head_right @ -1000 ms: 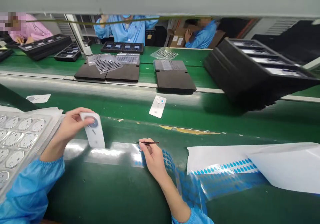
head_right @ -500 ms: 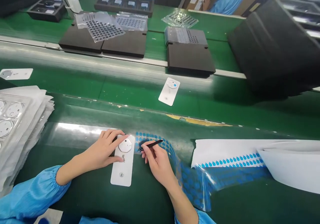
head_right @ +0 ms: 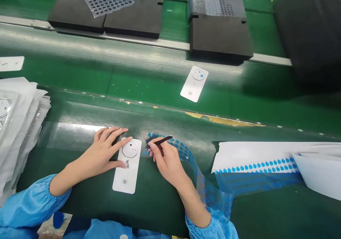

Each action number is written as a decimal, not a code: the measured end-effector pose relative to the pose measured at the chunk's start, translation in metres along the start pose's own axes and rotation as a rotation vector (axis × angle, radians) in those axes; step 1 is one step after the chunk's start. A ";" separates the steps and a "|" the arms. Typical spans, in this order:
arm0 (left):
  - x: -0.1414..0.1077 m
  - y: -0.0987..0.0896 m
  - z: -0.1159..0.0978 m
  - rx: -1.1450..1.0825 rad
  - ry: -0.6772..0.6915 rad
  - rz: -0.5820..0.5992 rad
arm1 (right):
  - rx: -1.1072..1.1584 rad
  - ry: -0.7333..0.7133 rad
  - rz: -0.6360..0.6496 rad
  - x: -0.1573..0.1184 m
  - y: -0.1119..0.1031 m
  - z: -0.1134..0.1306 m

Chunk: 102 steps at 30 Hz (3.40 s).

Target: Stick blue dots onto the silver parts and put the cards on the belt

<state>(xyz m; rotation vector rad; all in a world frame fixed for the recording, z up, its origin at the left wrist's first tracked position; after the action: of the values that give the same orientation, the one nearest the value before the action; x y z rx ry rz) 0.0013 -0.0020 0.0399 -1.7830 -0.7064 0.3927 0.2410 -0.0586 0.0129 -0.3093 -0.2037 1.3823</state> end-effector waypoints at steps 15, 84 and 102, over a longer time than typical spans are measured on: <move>-0.003 0.006 -0.005 -0.030 -0.018 -0.028 | -0.006 0.022 0.001 -0.002 -0.004 -0.001; 0.003 0.003 -0.004 -0.147 -0.047 -0.008 | 0.195 0.275 0.066 0.029 0.023 0.025; 0.003 0.004 -0.003 -0.156 -0.041 0.003 | 0.176 0.264 0.050 0.027 0.025 0.022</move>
<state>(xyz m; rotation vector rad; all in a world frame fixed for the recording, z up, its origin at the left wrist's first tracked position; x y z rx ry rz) 0.0061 -0.0035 0.0378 -1.9278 -0.7811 0.3866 0.2158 -0.0264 0.0247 -0.3481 0.1447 1.3831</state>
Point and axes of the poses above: each hand's wrist, its own x-axis towards the middle knuckle, its own y-axis out of the palm, z = x × y, the point moved 3 cm from there along x, towards the middle knuckle, and after that the axes turned 10 degrees about -z, right-handed, at the moved point
